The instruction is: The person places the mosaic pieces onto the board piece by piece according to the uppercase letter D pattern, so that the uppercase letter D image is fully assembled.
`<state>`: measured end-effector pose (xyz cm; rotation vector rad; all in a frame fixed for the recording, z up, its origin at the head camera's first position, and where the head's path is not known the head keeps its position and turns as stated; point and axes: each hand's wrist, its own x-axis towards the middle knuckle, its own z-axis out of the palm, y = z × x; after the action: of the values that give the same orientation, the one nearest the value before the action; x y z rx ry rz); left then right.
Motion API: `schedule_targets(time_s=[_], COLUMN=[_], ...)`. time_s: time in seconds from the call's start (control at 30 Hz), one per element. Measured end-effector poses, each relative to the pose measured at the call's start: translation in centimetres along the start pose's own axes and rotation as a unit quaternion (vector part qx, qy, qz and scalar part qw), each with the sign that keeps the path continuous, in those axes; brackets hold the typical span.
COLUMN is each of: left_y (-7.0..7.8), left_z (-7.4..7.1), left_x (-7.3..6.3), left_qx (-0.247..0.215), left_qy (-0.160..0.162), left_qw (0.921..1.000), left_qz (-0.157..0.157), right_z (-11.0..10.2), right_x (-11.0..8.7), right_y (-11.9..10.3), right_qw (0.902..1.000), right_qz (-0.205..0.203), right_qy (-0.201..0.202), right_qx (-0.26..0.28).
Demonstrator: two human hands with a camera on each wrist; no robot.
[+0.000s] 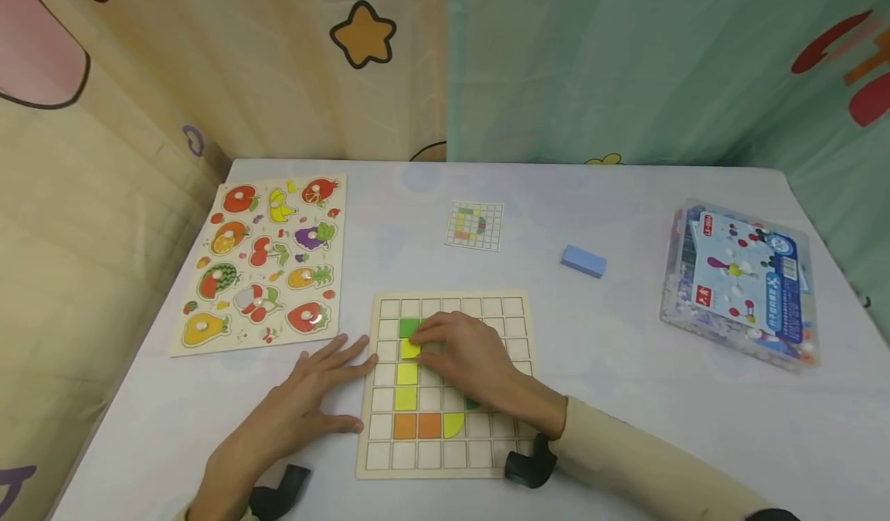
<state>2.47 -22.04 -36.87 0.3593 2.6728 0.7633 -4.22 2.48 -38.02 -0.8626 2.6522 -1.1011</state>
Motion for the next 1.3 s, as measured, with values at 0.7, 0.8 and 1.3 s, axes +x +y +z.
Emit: schedule_targets(time_s=[0.7, 0.8, 1.3], left_y=[0.1, 0.1, 0.1], left_z=[0.0, 0.0, 0.1], left_x=[-0.1, -0.2, -0.1], left_qx=[0.004, 0.004, -0.01], left_qy=[0.0, 0.0, -0.008], left_qw=[1.0, 1.0, 0.9999], left_qz=[0.004, 0.005, -0.011], right_z=[0.5, 0.5, -0.2], right_x=[0.5, 0.5, -0.4], right_y=[-0.5, -0.5, 0.2], right_qw=[0.9988, 0.9986, 0.9987], right_qz=[-0.017, -0.021, -0.014], right_qy=[-0.022, -0.024, -0.019], right_qx=[-0.041, -0.043, -0.045])
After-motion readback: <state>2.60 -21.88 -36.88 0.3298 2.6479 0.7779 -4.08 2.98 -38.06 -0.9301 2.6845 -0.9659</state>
